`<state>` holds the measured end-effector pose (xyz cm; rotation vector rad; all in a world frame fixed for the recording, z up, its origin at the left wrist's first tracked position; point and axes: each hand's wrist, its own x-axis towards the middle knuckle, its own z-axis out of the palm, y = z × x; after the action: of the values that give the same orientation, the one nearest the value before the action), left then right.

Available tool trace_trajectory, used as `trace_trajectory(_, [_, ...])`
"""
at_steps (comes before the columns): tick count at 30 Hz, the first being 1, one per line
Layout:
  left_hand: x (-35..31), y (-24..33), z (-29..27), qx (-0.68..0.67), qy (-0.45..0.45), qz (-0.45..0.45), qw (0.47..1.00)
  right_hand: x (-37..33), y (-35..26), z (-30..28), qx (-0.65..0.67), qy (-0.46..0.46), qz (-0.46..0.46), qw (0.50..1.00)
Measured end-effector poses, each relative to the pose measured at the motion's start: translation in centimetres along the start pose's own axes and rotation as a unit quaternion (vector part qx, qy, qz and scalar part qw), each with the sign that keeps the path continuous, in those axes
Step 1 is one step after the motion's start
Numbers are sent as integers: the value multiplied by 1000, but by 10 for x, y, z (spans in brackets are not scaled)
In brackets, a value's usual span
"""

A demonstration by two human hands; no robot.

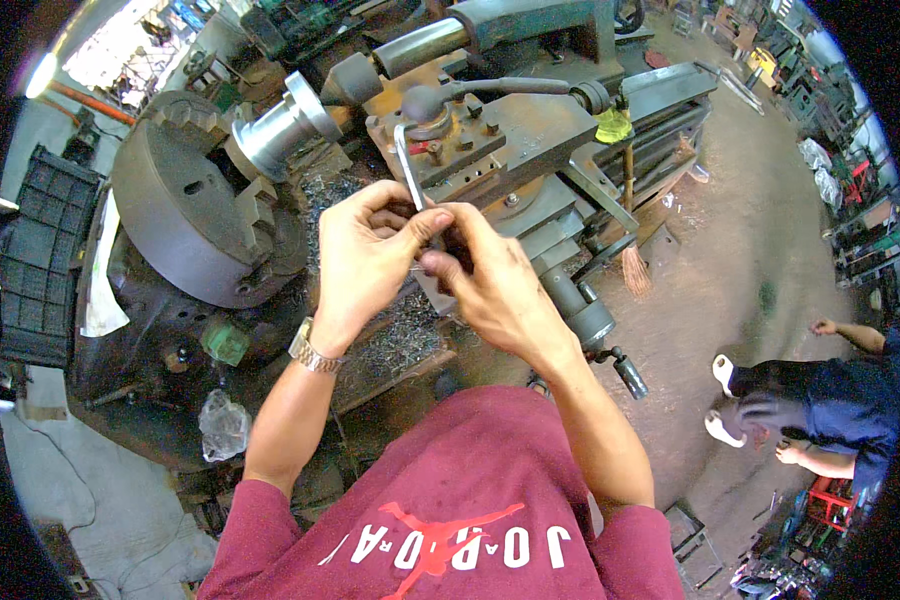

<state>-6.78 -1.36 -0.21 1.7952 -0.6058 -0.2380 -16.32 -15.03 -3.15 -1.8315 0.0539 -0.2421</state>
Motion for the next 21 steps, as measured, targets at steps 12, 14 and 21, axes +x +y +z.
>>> trace_trajectory(12, [30, -18, -56, 217, -77, 212, 950, 49, 6, -72, -338, -58, -69, 937])
trace_trajectory(14, [33, -22, -54, 197, -75, 171, 963, 67, 4, -77, -327, -100, -46, 939])
trace_trajectory(21, [40, -37, -50, 174, -62, 114, 976, 116, 27, -94, -302, -136, -141, 933])
